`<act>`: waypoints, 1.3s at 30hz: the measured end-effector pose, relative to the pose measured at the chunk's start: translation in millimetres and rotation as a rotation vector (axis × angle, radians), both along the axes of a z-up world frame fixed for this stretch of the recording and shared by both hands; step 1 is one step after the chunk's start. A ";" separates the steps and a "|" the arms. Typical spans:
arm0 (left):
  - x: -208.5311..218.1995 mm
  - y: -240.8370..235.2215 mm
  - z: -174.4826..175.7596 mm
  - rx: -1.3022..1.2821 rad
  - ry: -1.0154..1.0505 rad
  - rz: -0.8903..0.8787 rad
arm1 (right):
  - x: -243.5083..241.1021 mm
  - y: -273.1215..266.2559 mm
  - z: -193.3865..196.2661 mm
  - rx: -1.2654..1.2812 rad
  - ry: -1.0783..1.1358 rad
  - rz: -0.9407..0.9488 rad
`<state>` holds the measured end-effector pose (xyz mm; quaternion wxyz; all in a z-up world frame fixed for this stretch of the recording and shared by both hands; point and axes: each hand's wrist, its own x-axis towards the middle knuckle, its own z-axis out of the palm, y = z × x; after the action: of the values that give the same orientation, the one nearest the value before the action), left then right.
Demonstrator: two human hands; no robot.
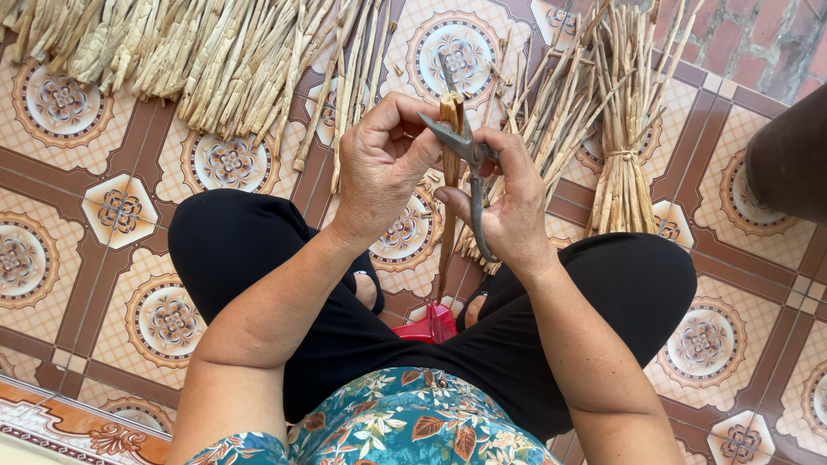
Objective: The person sits on a small red stool on a tiled floor and uses shears to trim the ends of thin, dried sticks. They pick up sticks one at a time, cut the ends, and place the trimmed pieces back on the floor.
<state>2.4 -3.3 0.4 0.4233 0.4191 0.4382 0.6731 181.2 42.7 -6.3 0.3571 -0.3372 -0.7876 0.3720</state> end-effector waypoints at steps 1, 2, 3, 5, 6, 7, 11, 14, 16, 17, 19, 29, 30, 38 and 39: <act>-0.4 -0.4 -0.2 -0.010 0.008 0.008 | 0.1 -0.4 0.5 0.006 -0.010 0.000; -0.6 -0.7 -0.2 -0.020 0.016 0.016 | 0.0 -0.8 0.7 0.012 -0.019 0.000; -0.8 -0.4 -0.2 -0.017 0.011 0.016 | -0.2 -1.0 0.6 0.010 -0.009 0.003; -0.5 0.2 0.2 -0.013 0.001 0.017 | -0.8 -1.8 -0.1 0.004 0.009 0.010; -0.1 0.4 0.4 -0.016 -0.024 0.013 | -0.5 -2.3 -0.4 -0.006 0.008 0.004; 0.2 0.8 0.8 -0.018 -0.049 0.010 | -0.6 -2.4 -0.6 -0.015 0.007 -0.001; 0.1 2.4 2.8 -0.026 -0.068 0.014 | -2.2 -2.6 -0.6 -0.023 -0.005 -0.026; -0.7 2.7 3.0 -0.045 -0.072 0.016 | -3.0 -3.9 -0.2 -0.029 0.012 -0.014; -1.6 2.9 2.7 -0.035 -0.065 0.018 | -4.3 -4.6 -0.2 -0.051 0.021 -0.017; -2.1 3.1 2.6 -0.029 -0.061 0.019 | -4.9 -4.8 0.0 -0.062 0.025 -0.018; -3.4 3.1 2.2 -0.031 -0.068 0.014 | -5.4 -5.2 0.8 -0.081 0.032 -0.015; -12.9 7.0 -2.2 -0.048 -0.007 0.019 | -7.8 -1.7 1.6 -0.081 0.042 0.010; -13.5 6.6 -2.7 -0.057 -0.005 0.023 | -8.0 -1.8 1.1 -0.078 0.034 0.010; -18.5 7.4 -0.4 -0.066 -0.019 0.004 | -9.4 -0.9 0.8 -0.140 -0.058 -0.026; -18.7 7.1 0.5 -0.081 0.015 0.001 | -9.3 -0.5 1.5 -0.129 -0.057 -0.017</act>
<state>-16.3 3.8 0.9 0.4362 0.4066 0.4684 0.6519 171.9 42.3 -4.8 0.3153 -0.3767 -0.7689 0.4092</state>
